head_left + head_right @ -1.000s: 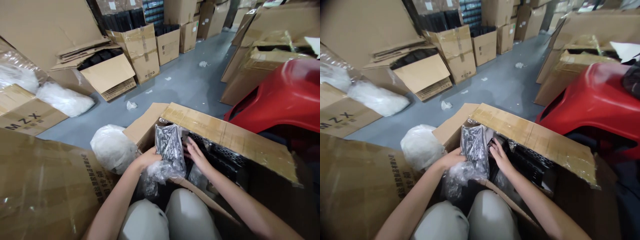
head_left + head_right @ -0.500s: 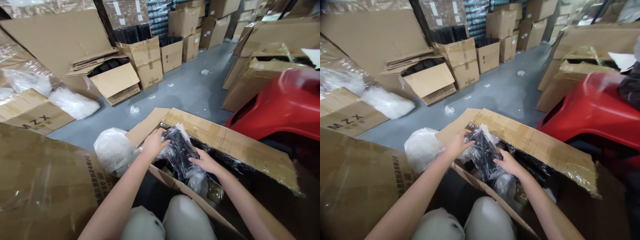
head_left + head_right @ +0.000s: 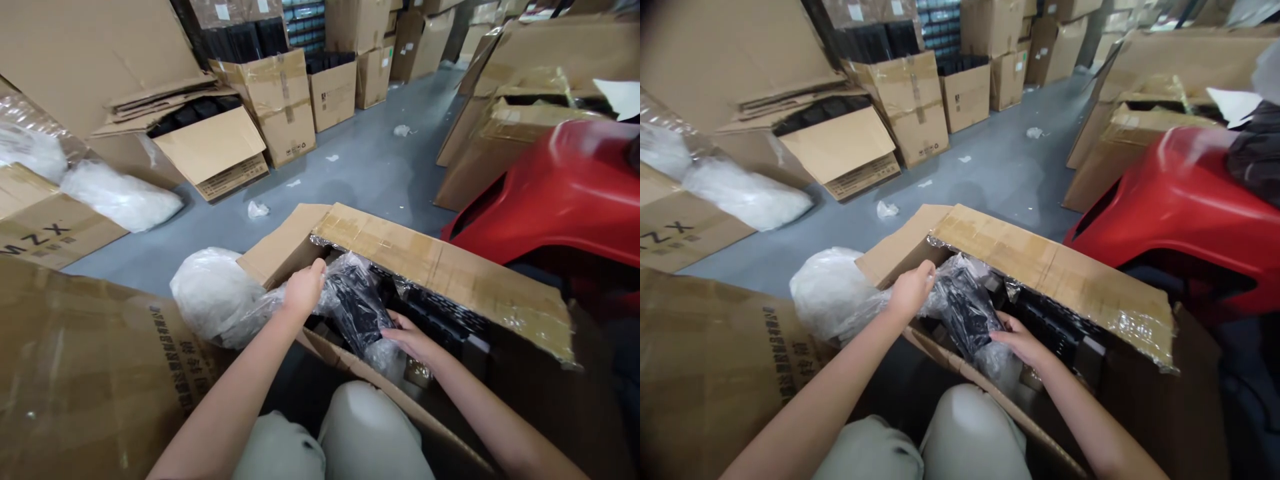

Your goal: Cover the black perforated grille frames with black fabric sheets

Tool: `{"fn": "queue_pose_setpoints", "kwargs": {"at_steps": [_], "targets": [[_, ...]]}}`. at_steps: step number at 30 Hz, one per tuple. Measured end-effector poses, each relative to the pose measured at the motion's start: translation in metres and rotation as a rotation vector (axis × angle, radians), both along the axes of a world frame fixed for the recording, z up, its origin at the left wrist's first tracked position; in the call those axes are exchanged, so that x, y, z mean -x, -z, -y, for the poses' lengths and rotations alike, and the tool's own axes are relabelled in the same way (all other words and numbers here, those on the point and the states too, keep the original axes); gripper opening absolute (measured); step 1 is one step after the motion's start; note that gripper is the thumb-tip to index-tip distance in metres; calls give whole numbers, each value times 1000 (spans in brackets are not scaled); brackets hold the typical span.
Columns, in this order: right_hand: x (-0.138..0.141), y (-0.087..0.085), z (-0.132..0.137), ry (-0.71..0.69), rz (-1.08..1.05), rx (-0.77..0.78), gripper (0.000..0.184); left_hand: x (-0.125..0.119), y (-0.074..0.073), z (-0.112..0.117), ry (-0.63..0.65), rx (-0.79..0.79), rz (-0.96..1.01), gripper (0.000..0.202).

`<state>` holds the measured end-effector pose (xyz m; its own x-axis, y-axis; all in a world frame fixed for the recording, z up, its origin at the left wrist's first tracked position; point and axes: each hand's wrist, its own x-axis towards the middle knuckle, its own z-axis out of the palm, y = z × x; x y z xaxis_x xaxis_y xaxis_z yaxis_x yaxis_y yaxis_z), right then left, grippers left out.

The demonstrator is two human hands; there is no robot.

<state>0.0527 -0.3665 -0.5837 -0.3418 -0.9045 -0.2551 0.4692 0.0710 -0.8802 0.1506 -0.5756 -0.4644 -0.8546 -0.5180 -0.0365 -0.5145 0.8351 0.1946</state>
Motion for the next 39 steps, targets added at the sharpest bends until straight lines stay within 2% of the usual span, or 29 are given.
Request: {"fn": "queue_pose_setpoints", "kwargs": {"at_steps": [3,5,7,9,13,16,19,21,24,26,28,30,32,34,37,39], "targets": [[-8,8,2,66,6,-16,41,-2,-2,2,8,36,-27,22],[-10,12,5,168,30,-48,39,-4,-4,6,-9,30,-125,28],[-10,14,8,263,82,-69,33,-5,-5,10,-74,-39,-261,30],[-9,13,10,316,151,-57,28,-5,-3,14,-148,-222,-389,26],[-9,8,13,353,324,28,30,0,6,11,-264,-698,-636,21],[-13,4,16,354,431,36,31,5,4,3,-323,-929,-862,20],[-19,2,19,382,523,-52,20,9,-9,-6,-347,-1073,-1043,20],[-22,3,20,410,548,-118,23,13,-22,-11,-373,-1205,-1133,20],[-24,0,20,406,507,-175,28,17,-38,-11,-420,-1381,-1132,18],[-22,-5,19,375,468,-138,25,16,-48,-2,-489,-1387,-1155,18],[-18,-12,15,342,438,-84,26,9,-59,15,-579,-1313,-1268,19],[-9,-19,4,311,395,-96,28,-4,-69,36,-624,-1258,-1378,14],[4,-23,-14,319,345,-159,26,-19,-78,56,-609,-1243,-1449,7],[18,-24,-38,401,305,-231,25,-30,-82,70,-559,-1169,-1472,6],[36,-20,-73,569,285,-349,25,-35,-74,75,-507,-1052,-1314,15],[45,-14,-90,673,256,-385,29,-31,-59,69,-487,-934,-1042,30]]}}
